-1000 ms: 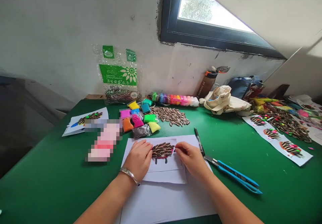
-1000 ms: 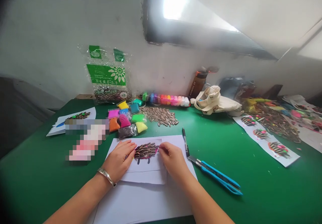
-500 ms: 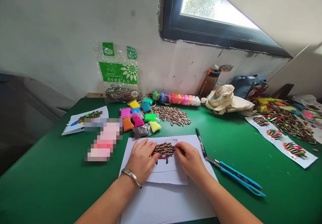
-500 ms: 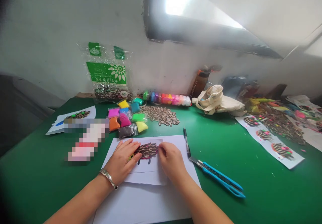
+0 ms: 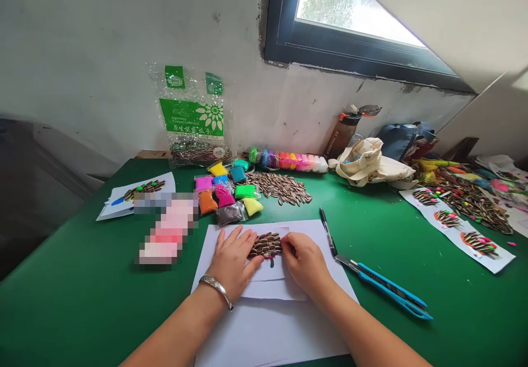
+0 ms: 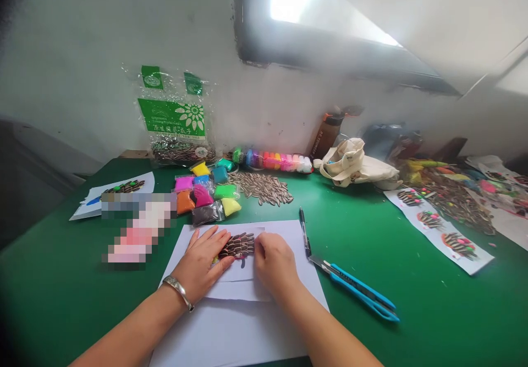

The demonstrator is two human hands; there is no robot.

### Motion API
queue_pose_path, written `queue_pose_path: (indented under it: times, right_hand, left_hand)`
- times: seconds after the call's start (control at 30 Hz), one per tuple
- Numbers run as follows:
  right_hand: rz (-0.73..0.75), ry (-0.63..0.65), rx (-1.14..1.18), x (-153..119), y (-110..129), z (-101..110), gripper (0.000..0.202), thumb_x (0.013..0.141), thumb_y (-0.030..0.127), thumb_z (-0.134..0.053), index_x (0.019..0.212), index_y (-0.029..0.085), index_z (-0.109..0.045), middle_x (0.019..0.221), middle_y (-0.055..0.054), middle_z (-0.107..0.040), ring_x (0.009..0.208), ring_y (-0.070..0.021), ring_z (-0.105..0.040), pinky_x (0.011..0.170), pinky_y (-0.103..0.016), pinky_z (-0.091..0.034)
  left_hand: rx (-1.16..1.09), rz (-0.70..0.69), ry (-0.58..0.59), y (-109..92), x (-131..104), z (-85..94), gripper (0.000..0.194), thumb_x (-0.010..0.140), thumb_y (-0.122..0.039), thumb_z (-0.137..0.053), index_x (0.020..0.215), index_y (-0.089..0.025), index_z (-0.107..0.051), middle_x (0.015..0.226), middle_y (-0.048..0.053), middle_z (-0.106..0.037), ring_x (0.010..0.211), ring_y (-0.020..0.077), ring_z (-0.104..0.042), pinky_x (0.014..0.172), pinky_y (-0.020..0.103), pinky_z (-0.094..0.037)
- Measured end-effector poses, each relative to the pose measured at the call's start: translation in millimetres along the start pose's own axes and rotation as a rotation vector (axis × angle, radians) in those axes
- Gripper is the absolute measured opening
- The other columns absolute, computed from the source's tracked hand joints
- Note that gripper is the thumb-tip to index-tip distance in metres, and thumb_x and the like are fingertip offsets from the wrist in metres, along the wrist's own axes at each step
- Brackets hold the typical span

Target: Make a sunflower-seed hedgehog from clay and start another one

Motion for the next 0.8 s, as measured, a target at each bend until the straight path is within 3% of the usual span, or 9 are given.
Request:
queue_pose_path:
  times: [0.2,0.3,0.8]
  right_hand:
    - [-0.045,-0.029,0.154,-0.6,-15.9,12.1,0.017,0.087,0.025,-0.044,0.086,0.019,-0.06,0.078,-0.003,-0.063,0.071,-0.0154,-0.054,0.066,-0.025,-0.039]
    - [-0.022,-0.029,0.113,-1.4,-17.1,13.6,0.02,0.088,0.024,-0.043,0.079,0.019,-0.06,0.077,-0.003,-0.062,0.073,-0.0157,-0.054,0.068,-0.025,-0.039]
    - [0.003,-0.048,-0.03,-1.3,-7.8,7.7,0.024,0.09,0.024,-0.041,0.086,0.019,-0.064,0.079,-0.005,-0.061,0.076,-0.0167,-0.056,0.072,-0.026,-0.039]
  left_hand:
    - [0.004,-0.01,-0.006,0.3,-1.1,0.3,0.04,0.084,-0.031,-0.054,0.123,-0.019,-0.054,0.126,0.009,-0.058,0.124,0.03,-0.042,0.104,0.058,-0.024]
    - [0.01,-0.002,0.011,0.2,-0.7,0.2,0.04,0.085,-0.031,-0.052,0.123,-0.018,-0.053,0.126,0.009,-0.058,0.124,0.0302,-0.042,0.104,0.059,-0.024]
    - [0.03,-0.004,-0.013,-1.1,-0.4,-0.2,0.042,0.087,-0.036,-0.049,0.126,-0.019,-0.051,0.126,0.009,-0.058,0.124,0.0303,-0.043,0.104,0.057,-0.024]
Point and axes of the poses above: each hand's wrist, its own x-axis towards the middle knuckle, its own z-axis out of the back of the hand, y = z × x, the point moved 8 cm from there along x, towards the middle knuckle
